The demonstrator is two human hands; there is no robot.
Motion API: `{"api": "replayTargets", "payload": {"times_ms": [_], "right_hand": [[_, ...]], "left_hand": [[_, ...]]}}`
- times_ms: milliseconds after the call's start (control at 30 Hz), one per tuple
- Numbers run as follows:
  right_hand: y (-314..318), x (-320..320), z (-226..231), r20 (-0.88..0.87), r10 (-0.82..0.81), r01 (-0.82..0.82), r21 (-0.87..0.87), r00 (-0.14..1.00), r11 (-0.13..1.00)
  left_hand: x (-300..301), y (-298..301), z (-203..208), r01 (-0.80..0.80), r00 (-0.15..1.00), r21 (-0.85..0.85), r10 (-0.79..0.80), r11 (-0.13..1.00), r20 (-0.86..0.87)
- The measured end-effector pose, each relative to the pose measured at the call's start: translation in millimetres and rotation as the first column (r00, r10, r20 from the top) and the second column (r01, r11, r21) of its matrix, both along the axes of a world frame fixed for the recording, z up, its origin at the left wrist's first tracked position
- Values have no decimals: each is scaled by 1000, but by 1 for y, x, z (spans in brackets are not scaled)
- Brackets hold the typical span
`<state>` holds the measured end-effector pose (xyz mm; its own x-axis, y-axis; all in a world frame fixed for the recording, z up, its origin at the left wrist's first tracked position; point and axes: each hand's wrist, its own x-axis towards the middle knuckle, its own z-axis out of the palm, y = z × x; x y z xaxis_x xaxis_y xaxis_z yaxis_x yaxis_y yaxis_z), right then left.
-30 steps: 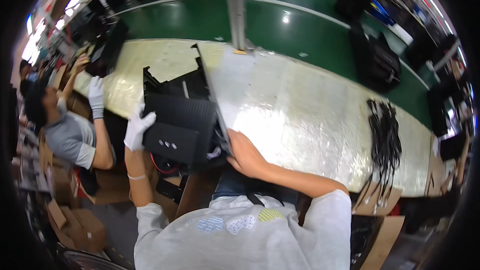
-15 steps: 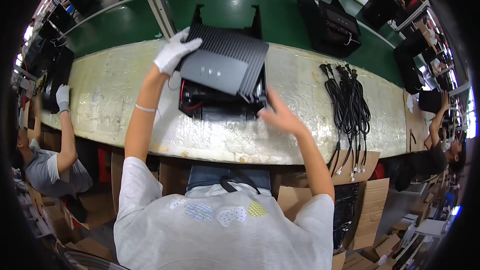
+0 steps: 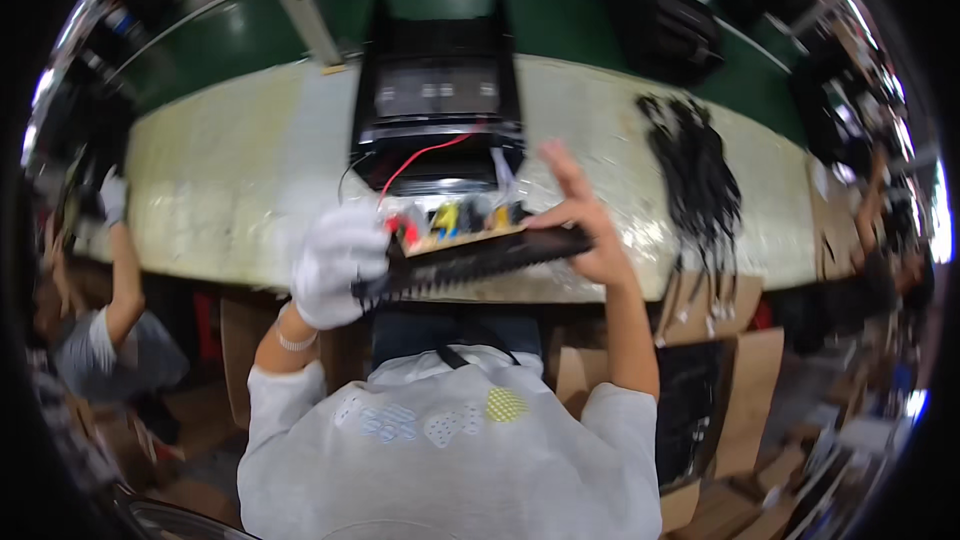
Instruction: Assembling electronic components into plastic housings on an industrial assembly line.
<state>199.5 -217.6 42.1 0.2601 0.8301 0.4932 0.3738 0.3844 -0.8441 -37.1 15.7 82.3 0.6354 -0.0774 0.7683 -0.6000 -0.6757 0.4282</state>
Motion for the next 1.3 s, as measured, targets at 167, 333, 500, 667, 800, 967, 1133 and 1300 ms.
{"api": "replayTargets", "payload": {"times_ms": [167,333,500,667,800,967,1133,1300], "right_hand": [[-62,-10,-12,601,-297,586,-365,742,724],[-125,86,-34,838,-542,966,190,-67,174],[-135,139,-44,896,-430,983,165,-113,86],[-133,139,-38,903,-383,957,262,-196,127],[-150,153,-45,878,-347,875,423,-330,238],[-116,87,25,596,-780,969,16,188,246],[-29,-36,104,138,-723,736,-143,677,662],[5,-61,64,-683,-71,107,10,727,994]], "left_hand": [[-45,-25,-92,-187,969,144,206,972,-135],[-57,-27,-106,-45,917,311,163,949,-365],[-65,-21,-103,-111,939,255,186,961,-290],[-31,-34,-79,-145,965,44,151,988,-216],[2,-52,-56,-1,987,-1,1,1000,-163],[40,-79,-18,-74,973,-61,58,995,-224],[113,-111,-1,45,880,-734,-375,677,-292],[120,-91,59,249,938,-965,-268,78,220]]}}
